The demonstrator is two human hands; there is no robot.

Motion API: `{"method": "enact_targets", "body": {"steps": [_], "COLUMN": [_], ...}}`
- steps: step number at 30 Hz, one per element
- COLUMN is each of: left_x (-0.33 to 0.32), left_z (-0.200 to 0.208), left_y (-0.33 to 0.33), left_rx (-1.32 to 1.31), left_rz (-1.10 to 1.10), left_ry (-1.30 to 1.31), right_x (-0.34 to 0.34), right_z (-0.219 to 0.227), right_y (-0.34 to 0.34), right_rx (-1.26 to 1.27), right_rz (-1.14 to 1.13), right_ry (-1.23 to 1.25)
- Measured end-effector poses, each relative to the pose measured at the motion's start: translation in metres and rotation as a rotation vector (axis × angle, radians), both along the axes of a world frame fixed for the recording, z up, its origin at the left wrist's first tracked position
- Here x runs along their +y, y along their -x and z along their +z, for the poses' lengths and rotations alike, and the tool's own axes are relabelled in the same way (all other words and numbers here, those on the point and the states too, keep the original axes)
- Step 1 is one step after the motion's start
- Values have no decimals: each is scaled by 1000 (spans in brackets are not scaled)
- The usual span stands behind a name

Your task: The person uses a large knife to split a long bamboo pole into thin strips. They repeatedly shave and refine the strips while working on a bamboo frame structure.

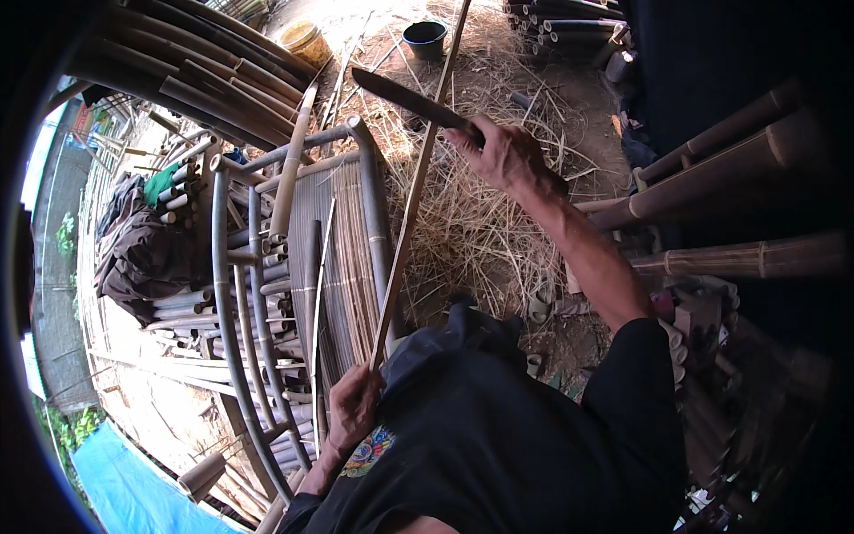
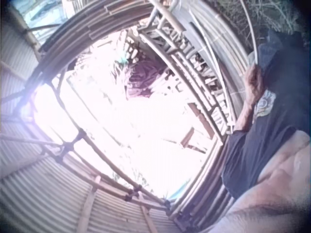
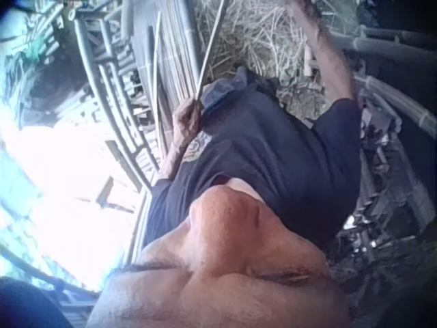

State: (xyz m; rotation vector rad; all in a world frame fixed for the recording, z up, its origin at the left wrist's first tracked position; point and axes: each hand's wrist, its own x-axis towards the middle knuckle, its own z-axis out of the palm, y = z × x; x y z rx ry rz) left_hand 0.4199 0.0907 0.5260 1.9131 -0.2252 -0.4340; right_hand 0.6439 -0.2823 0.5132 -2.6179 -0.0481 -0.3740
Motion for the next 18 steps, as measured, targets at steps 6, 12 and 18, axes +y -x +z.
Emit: {"method": "enact_targets", "body": {"steps": [6,12,18], "left_x": [29,72,104], "left_z": [-6,-28,-59], "left_y": [20,59,83], "left_rx": [-73,-113,-174], "left_rz": [-38,15,-26], "left_ry": [-153,-231,-347], "right_x": [-9,-62,-108], "right_z": [20,26,21], "right_y": [-6,-28,-43], "right_rx": [72,-22,-221], "right_rz": [-74,-176,-209], "right_ry": [35,86,36]}}
